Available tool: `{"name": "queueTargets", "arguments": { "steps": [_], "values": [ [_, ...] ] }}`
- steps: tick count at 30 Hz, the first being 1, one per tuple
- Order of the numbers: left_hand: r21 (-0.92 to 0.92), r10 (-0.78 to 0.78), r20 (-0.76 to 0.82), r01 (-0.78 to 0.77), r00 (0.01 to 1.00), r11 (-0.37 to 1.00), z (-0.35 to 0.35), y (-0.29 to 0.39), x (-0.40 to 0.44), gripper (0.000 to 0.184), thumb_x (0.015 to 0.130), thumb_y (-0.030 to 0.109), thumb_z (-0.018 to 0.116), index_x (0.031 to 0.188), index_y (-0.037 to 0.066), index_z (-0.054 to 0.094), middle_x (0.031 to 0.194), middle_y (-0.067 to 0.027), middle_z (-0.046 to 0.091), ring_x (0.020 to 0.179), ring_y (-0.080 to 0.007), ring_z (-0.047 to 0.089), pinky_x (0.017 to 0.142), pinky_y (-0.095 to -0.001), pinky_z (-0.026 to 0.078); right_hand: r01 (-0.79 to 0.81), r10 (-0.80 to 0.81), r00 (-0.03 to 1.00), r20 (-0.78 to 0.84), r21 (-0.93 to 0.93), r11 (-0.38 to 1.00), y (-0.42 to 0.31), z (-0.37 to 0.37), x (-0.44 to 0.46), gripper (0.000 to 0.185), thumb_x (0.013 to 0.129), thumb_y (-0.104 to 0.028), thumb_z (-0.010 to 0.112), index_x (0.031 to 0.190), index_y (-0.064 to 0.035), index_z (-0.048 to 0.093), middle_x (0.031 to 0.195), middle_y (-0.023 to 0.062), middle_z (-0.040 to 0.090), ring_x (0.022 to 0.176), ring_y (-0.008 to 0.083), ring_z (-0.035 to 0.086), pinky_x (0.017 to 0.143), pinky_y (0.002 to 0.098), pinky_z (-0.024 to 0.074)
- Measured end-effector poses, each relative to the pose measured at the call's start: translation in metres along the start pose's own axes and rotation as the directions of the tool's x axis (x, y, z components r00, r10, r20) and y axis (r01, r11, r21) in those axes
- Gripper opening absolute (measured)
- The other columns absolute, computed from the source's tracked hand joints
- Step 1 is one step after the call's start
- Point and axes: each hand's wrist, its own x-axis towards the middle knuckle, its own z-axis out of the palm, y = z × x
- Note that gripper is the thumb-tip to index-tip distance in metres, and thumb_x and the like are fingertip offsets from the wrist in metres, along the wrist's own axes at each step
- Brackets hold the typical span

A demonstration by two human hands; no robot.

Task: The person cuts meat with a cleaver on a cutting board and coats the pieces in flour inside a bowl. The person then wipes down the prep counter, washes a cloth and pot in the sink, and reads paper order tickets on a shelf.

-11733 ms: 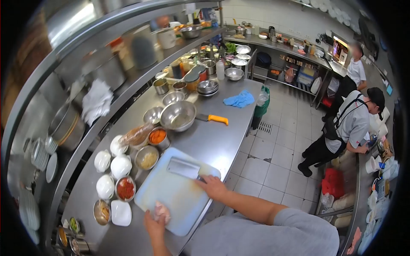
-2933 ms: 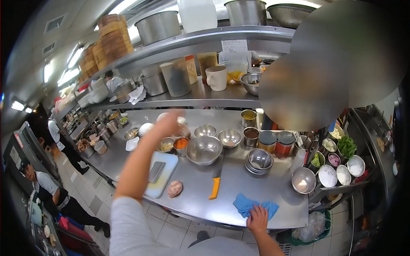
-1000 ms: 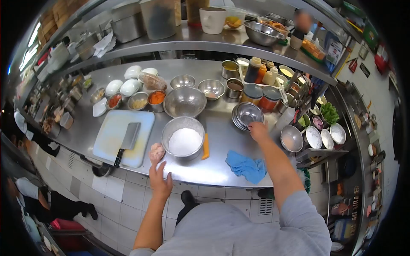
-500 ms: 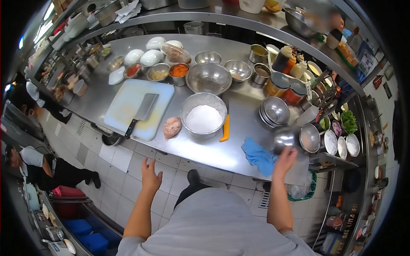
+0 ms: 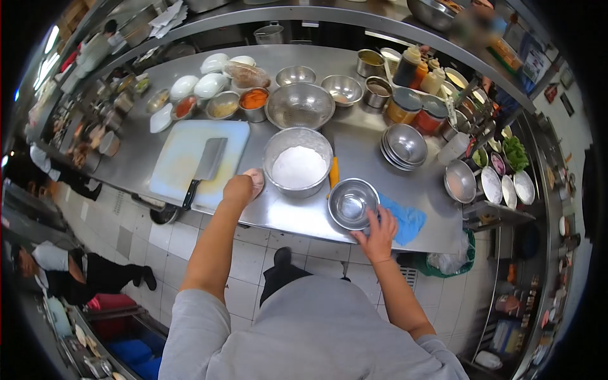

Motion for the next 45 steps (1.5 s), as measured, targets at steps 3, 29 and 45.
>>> {"name": "queueTargets", "arguments": {
  "steps": [3,29,45],
  "values": [
    [-0.139,0.052,-0.085,-0.063,0.995,0.988,0.020,-0.024,0.004,0.027,0.096,0.020,0.062,0.113,0.005,0.076,0.106,-0.0236,0.077,0.100,-0.0409,0.075,0.087,-0.0485,0.060,-0.168,0.173,0.982,-0.082,0.066,0.984,0.029,0.017,-0.016,0.070,0.091,-0.041,0.077,0.152,-0.0147,0.055,0.158,0.0206,0.044,0.147,0.0433,0.037,0.124,0.0601,0.0233],
    [-0.503,0.411,-0.268,-0.491,0.871,0.712,0.017,-0.054,0.078,0.031,0.084,0.012,0.071,0.113,0.002,0.075,0.094,-0.0212,0.075,0.086,-0.0342,0.074,0.081,-0.0434,0.058,-0.524,0.613,0.780,0.125,-0.403,0.750,0.001,0.065,-0.014,0.097,0.096,-0.054,0.064,0.172,-0.0187,0.015,0.179,0.0190,0.004,0.164,0.0443,0.001,0.127,0.0664,0.0097],
    [-0.975,0.232,-0.110,-0.059,0.966,-0.214,-0.094,-0.015,0.033,0.037,0.109,0.034,0.059,0.130,0.004,0.066,0.119,-0.0100,0.074,0.101,-0.0197,0.073,0.079,-0.0294,0.056,-0.547,0.617,0.755,0.222,-0.305,0.780,-0.001,0.044,-0.009,0.101,0.094,-0.057,0.068,0.172,-0.0164,0.018,0.178,0.0213,0.002,0.164,0.0459,-0.001,0.127,0.0672,0.0062]
  ]
}}
